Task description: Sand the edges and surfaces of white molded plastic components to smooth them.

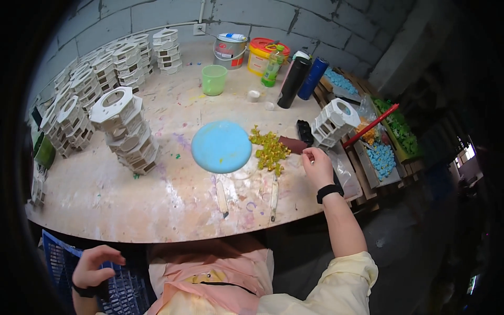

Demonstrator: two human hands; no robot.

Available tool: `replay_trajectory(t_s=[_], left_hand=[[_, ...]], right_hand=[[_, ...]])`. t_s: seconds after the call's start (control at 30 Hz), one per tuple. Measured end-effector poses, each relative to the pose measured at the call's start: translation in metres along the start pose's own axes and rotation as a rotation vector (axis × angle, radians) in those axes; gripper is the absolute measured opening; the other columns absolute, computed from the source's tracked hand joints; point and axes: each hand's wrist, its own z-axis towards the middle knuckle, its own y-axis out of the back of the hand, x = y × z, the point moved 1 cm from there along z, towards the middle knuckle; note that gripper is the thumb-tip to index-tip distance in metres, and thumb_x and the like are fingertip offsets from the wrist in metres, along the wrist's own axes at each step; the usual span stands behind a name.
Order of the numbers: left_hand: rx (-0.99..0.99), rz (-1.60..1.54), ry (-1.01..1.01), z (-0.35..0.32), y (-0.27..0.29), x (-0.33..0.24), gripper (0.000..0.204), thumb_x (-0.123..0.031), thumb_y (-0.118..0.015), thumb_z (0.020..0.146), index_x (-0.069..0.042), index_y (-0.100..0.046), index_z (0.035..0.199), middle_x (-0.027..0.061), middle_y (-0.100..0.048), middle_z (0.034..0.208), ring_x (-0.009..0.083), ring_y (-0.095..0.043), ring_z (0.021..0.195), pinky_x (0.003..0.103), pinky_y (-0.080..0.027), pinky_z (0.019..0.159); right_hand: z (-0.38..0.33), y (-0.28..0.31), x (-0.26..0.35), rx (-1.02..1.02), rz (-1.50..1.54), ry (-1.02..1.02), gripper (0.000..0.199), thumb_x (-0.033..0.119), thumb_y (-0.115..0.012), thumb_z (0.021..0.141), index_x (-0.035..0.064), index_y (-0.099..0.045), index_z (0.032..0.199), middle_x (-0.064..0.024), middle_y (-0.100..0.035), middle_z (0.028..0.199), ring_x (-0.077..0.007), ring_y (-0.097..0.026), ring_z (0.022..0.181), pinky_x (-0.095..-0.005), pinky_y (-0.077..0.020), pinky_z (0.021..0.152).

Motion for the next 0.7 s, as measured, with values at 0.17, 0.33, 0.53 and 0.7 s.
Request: replay_trajectory(t_s=[0.17, 0.33, 0.53, 0.7], left_hand=[[-0.152, -0.068, 0.024, -0.003, 0.055, -0.028, 0.042, -0.007, -0.067, 0.071, 0.006, -0.052, 0.108, 0.015, -0.062, 0.095, 0.0229, -0.061, 0.091, 0.033, -0.047, 0.084], [-0.294, -0.068, -0.017, -0.003, 0.088, -0.04, 0.047, -0.021, -0.07, 0.074, 0.006, -0.049, 0.108, 0.0161, -0.061, 0.093, 0.0236, -0.062, 0.086, 0.033, -0.049, 0.081], [-0.195, -0.206, -0.002, -0.002, 0.067, -0.005, 0.043, -0.019, -0.07, 0.075, 0.006, -0.053, 0.106, 0.0182, -0.062, 0.094, 0.0254, -0.062, 0.089, 0.036, -0.048, 0.082], [-0.032, -0.123, 0.098, -0.017, 0.058, 0.006, 0.045, -0.013, -0.063, 0.077, 0.005, -0.048, 0.116, 0.0119, -0.054, 0.109, 0.0211, -0.052, 0.103, 0.031, -0.038, 0.092]], right_hand=[[0.043, -0.013, 0.009, -0.127, -0.549, 0.488, 0.014, 0.007, -0.059, 0.073, 0.009, -0.059, 0.087, -0.0088, -0.055, 0.078, -0.0277, -0.054, 0.08, -0.039, -0.0459, 0.07], [0.105, -0.017, 0.038, 0.005, -0.068, 0.095, 0.014, 0.009, -0.057, 0.079, 0.0022, -0.063, 0.088, -0.0107, -0.063, 0.075, -0.0222, -0.061, 0.069, -0.0321, -0.0479, 0.063], [0.172, -0.111, 0.114, 0.117, 0.058, 0.355, 0.015, 0.012, -0.059, 0.077, 0.0019, -0.063, 0.088, -0.0119, -0.062, 0.086, -0.0214, -0.061, 0.073, -0.0308, -0.0486, 0.068], [0.213, -0.199, 0.151, 0.246, -0.005, 0.305, 0.023, 0.012, -0.06, 0.073, 0.0019, -0.061, 0.094, -0.0163, -0.051, 0.116, -0.0283, -0.056, 0.096, -0.036, -0.0452, 0.084]])
